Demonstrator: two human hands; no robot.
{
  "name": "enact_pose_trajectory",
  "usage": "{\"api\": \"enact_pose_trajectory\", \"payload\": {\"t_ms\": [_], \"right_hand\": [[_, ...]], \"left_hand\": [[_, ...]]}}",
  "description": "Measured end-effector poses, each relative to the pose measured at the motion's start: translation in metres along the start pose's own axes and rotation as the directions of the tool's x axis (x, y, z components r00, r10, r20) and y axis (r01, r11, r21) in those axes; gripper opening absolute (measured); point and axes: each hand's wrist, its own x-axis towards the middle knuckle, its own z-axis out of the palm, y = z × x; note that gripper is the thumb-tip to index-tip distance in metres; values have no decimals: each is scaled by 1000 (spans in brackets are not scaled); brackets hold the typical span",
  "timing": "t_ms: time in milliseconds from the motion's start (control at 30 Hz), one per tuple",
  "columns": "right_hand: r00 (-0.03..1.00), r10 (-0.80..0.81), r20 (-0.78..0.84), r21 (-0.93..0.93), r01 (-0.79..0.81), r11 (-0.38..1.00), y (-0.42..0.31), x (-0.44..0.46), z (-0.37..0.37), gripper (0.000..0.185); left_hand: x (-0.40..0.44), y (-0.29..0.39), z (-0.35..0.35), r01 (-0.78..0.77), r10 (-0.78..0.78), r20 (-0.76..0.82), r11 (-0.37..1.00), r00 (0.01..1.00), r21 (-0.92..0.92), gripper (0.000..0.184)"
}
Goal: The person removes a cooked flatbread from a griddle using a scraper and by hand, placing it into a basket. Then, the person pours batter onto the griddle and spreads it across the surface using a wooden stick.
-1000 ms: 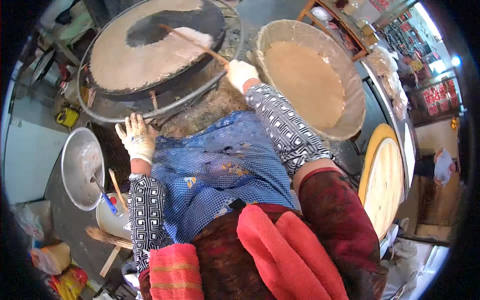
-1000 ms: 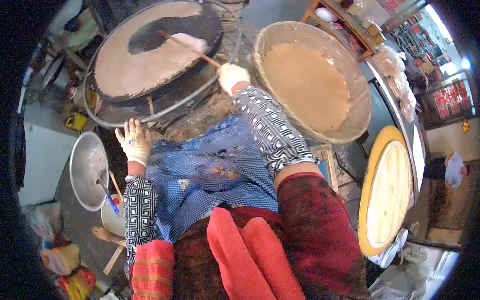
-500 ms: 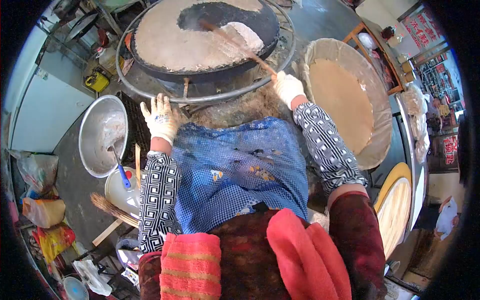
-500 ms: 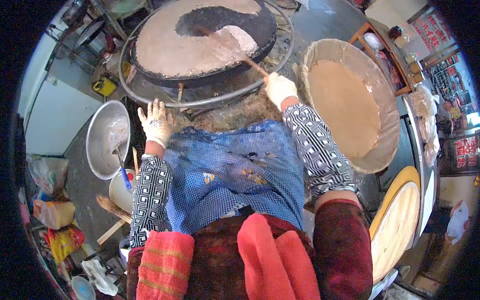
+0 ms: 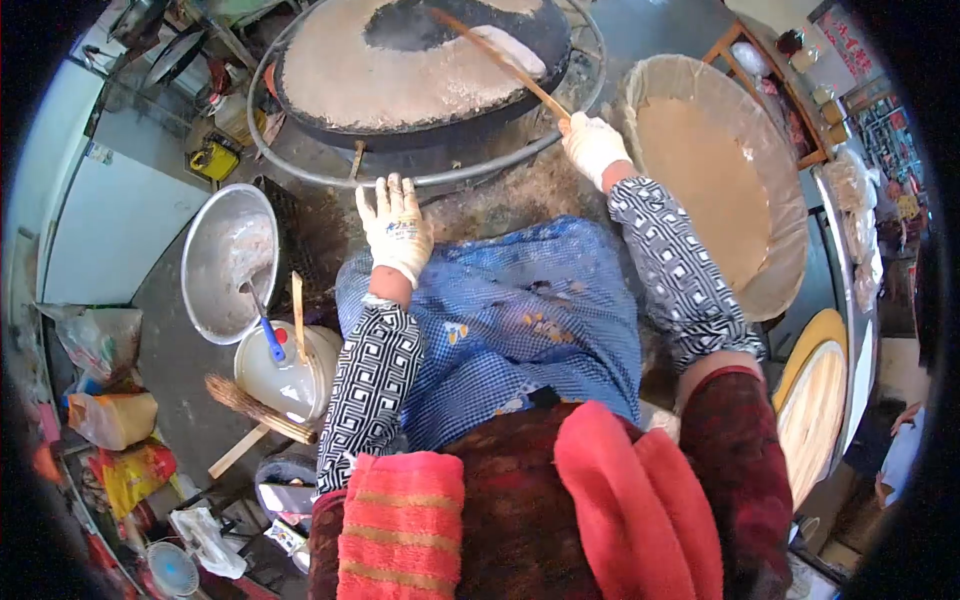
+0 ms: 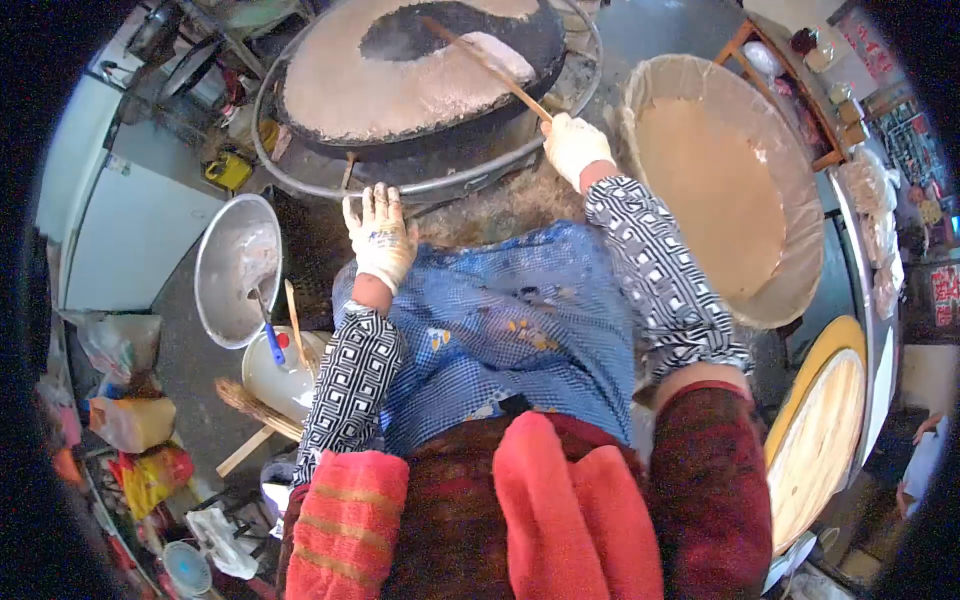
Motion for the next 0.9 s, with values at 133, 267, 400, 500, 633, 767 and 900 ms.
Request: {"api": "enact_pose_trajectory", "payload": {"t_ms": [133, 267, 400, 500, 633, 767, 900], "right_hand": [[990, 97, 107, 11, -99, 995, 13, -7, 7, 30], [1000, 8, -23, -1, -8, 1000, 24, 16, 15, 35], [996, 48, 69, -10, -47, 999, 20, -2, 17, 37], [983, 168, 75, 97, -175, 980, 30, 10, 14, 37], [998, 39, 53, 17, -40, 999, 12, -4, 5, 34], [999, 37, 27, 17, -38, 999, 22, 7, 15, 35], [993, 12, 117, 88, -22, 996, 0, 3, 0, 34]], "left_hand": [[-3, -11, 0, -15, 16, -13, 999, 1000, 52, 61], [-2, -25, 11, -34, 42, -94, 995, 995, 90, 58], [-1, -33, 10, 12, -11, -29, 999, 1000, 33, 61], [0, -41, 12, 36, -36, 13, 998, 999, 57, 62], [0, -49, 7, 85, -87, 68, 996, 994, 37, 63], [2, -65, 14, 98, -108, 55, 984, 993, 150, 60], [14, -49, -17, 184, -186, 53, 982, 981, 40, 53]]}}
